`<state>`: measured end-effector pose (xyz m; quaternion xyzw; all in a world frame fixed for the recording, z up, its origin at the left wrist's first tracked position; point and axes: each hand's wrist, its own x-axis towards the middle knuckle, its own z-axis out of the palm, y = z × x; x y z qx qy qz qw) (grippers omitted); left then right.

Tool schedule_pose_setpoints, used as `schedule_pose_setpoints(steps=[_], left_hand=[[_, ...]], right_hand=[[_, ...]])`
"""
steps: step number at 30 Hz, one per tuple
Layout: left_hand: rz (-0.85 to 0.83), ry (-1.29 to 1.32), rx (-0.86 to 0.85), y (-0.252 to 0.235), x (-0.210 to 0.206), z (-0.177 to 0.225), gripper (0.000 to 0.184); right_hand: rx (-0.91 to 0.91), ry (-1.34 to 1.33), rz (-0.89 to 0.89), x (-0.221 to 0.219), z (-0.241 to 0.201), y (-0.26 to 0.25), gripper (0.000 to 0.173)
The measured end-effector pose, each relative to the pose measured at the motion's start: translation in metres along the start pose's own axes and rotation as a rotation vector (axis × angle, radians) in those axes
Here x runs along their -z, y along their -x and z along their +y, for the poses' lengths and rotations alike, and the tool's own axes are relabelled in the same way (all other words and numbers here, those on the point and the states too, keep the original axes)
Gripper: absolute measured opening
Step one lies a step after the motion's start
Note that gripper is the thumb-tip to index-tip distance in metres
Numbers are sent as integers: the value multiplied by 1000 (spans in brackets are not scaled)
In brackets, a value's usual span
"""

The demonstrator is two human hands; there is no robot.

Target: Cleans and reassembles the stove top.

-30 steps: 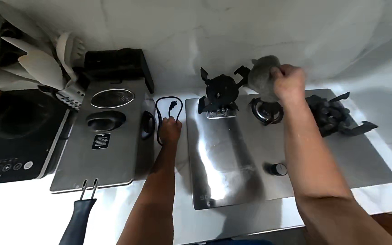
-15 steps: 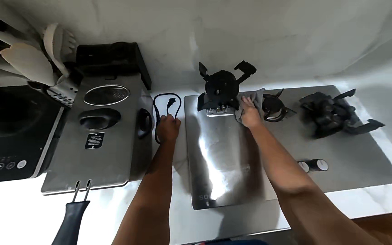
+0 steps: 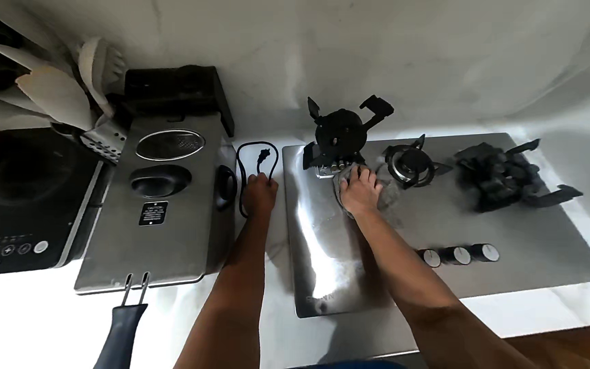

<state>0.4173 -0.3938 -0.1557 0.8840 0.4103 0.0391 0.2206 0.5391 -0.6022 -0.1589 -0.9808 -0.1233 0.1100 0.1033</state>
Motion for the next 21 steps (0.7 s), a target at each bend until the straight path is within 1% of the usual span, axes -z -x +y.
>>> schedule_pose_setpoints(steps=[3, 5, 6, 9, 11, 15, 17, 21], left_hand=[[-4, -3, 5, 2, 3, 2, 32], [-14, -1, 12, 0, 4, 3, 32], [-17, 0, 10, 1, 5, 3, 33], [-32, -13, 6, 2, 5, 2, 32], [-38, -20, 9, 1, 7, 4, 32], [-30, -33, 6, -1, 2, 3, 32], [-43, -44, 18, -1, 5, 5, 32], [-46, -45, 27, 1, 6, 7, 33]], right_hand=[[-46, -15, -15, 0, -12, 1, 63], [2, -10, -42, 0, -7, -4, 65], [68, -4, -62, 1, 4, -5, 65], [344, 17, -105, 3, 53, -2, 62], [433, 61, -105, -1, 65, 11, 61], [485, 105, -146, -11, 34, 41, 62], [529, 82, -135, -15, 11, 41, 60], [510, 65, -144, -22, -31, 34, 60]])
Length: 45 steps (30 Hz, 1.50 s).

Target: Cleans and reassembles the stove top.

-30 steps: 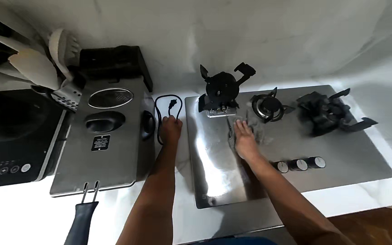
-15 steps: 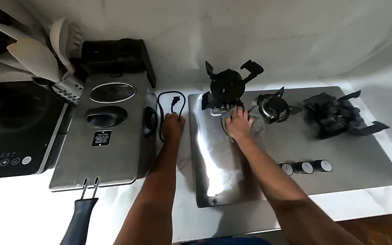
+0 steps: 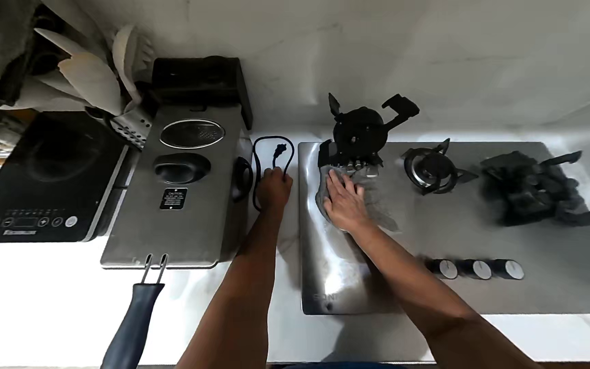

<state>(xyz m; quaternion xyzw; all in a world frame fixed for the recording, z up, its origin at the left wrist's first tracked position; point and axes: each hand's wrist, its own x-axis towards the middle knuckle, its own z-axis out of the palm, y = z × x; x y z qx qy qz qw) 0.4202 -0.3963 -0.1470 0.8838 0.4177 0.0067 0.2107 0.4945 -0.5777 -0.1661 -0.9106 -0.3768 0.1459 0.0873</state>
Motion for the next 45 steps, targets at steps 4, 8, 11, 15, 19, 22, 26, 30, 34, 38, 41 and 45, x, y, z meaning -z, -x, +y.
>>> schedule_pose_setpoints(steps=[4, 8, 11, 15, 19, 22, 26, 30, 34, 38, 41, 45], left_hand=[[17, 4, -13, 0, -3, -2, 33], [29, -3, -31, -1, -6, -4, 34], [22, -13, -36, -4, -9, -5, 32], [82, 18, -85, -5, -17, -11, 30], [62, 26, -93, -4, -13, -10, 32], [62, 21, -87, -4, -14, -10, 33], [86, 16, -90, -5, -16, -10, 32], [107, 8, -110, -2, -16, -11, 33], [71, -1, -115, 0, -9, -9, 35], [40, -11, -74, -2, -10, -6, 35], [17, -35, -37, -4, -13, -6, 36], [29, -58, -33, -7, -14, -7, 34]], right_hand=[[-106, -50, -8, 4, -24, -18, 63], [-147, -65, 18, 2, -32, -29, 64], [-25, -94, 2, -3, -26, -19, 66], [294, -70, -51, -29, -16, 57, 61], [414, -53, 98, -53, 24, 183, 55], [225, -9, 226, -39, 82, 182, 60], [-280, -58, 70, 7, 73, 76, 67], [-29, -85, 76, -23, -14, 54, 74], [352, -143, 9, -54, -39, 162, 61], [60, -84, 181, -49, 36, 196, 62], [-255, -44, 149, -15, 68, 124, 65], [-419, -72, 147, 13, 96, 10, 63]])
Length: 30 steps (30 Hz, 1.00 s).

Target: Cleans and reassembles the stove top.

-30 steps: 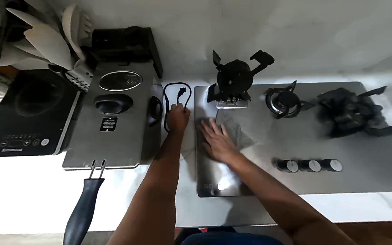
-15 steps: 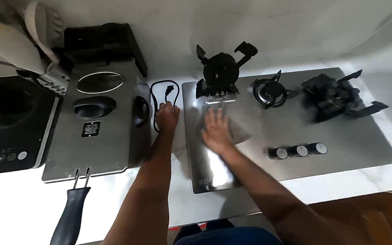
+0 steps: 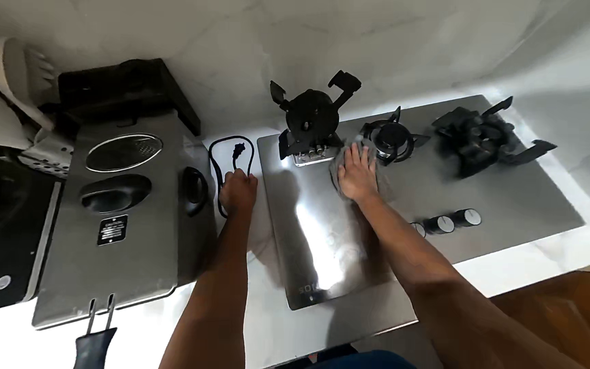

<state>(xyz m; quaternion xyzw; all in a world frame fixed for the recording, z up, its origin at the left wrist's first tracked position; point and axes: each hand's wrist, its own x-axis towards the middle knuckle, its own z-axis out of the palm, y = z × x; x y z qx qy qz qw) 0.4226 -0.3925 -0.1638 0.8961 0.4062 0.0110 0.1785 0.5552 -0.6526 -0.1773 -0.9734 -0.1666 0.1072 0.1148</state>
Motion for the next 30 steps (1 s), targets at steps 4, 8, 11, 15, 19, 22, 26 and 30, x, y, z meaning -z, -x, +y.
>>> schedule_pose_setpoints(steps=[4, 8, 11, 15, 19, 22, 26, 30], left_hand=[[20, 7, -25, 4, 0, -3, 35], [-2, 53, -17, 5, 5, 1, 35], [-22, 46, -1, 6, 9, 4, 35], [20, 26, -3, 3, 2, 3, 34], [24, -10, 7, 2, -1, 3, 34], [88, 9, -39, 2, -6, -1, 31], [70, -15, -28, 0, -6, -1, 33], [38, -32, -7, 3, 0, 1, 35]], right_hand=[[123, 29, 28, -3, 4, -1, 60], [248, 29, 68, -33, 20, 134, 62], [210, -6, 26, -29, 24, 159, 61], [35, -177, 143, -3, 19, 46, 55], [132, -279, 177, 14, 8, -39, 62], [255, -287, 148, 19, 15, -72, 61], [290, -226, 74, 24, 21, -99, 69], [291, -153, 122, 11, 20, -67, 59]])
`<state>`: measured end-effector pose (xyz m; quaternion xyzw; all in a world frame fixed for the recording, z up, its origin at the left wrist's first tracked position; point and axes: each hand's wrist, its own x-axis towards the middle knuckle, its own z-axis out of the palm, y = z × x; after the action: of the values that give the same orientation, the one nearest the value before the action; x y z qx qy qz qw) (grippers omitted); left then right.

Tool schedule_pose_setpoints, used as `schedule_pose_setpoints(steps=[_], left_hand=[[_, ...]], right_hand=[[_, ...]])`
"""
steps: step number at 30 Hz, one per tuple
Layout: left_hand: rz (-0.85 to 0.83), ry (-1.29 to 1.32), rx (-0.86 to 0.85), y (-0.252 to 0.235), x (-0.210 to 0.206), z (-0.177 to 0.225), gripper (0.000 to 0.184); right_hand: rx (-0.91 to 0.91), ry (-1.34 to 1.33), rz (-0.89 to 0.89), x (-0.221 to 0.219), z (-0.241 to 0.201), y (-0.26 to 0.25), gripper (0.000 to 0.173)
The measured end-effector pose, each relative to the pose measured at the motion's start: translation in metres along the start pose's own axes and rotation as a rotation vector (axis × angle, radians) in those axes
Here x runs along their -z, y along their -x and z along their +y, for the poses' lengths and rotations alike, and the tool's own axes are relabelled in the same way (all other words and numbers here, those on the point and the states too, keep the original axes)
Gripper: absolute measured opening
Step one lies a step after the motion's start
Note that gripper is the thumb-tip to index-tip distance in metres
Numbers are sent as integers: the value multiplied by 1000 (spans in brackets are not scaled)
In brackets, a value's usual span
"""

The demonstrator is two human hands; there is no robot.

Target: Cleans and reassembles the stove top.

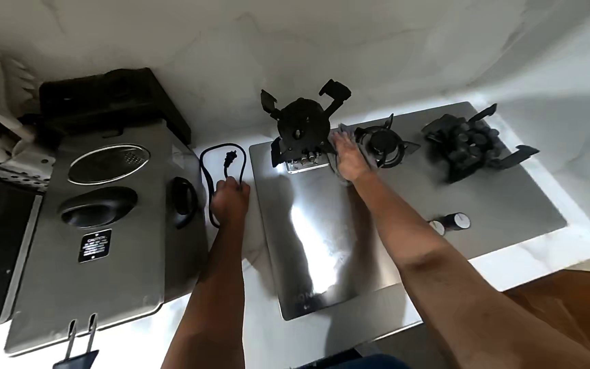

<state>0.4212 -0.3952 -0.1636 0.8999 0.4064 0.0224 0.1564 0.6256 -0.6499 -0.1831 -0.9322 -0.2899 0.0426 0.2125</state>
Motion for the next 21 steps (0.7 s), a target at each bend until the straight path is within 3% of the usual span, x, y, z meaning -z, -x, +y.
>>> schedule_pose_setpoints(steps=[2, 6, 9, 12, 18, 19, 21], left_hand=[[-17, -14, -9, 1, 3, 3, 37], [-11, 6, -23, 3, 4, 1, 38], [7, -9, -36, 3, 2, 1, 40], [-23, -24, -23, 3, 4, 1, 41], [-20, -27, 4, 2, 3, 2, 41], [-18, -25, 7, 2, 3, 2, 41], [-28, -10, 5, 1, 4, 2, 41]], right_hand=[[-62, 63, 26, -7, -7, 47, 56], [-289, 132, -56, -15, -41, 155, 70], [-395, 193, -22, -20, -62, 198, 73], [-586, 129, 43, -13, -60, 181, 73], [-1134, 35, 306, 10, -7, 102, 68], [-1152, 48, 308, 11, -3, 98, 68], [-1014, 73, 231, 10, -16, 113, 70]])
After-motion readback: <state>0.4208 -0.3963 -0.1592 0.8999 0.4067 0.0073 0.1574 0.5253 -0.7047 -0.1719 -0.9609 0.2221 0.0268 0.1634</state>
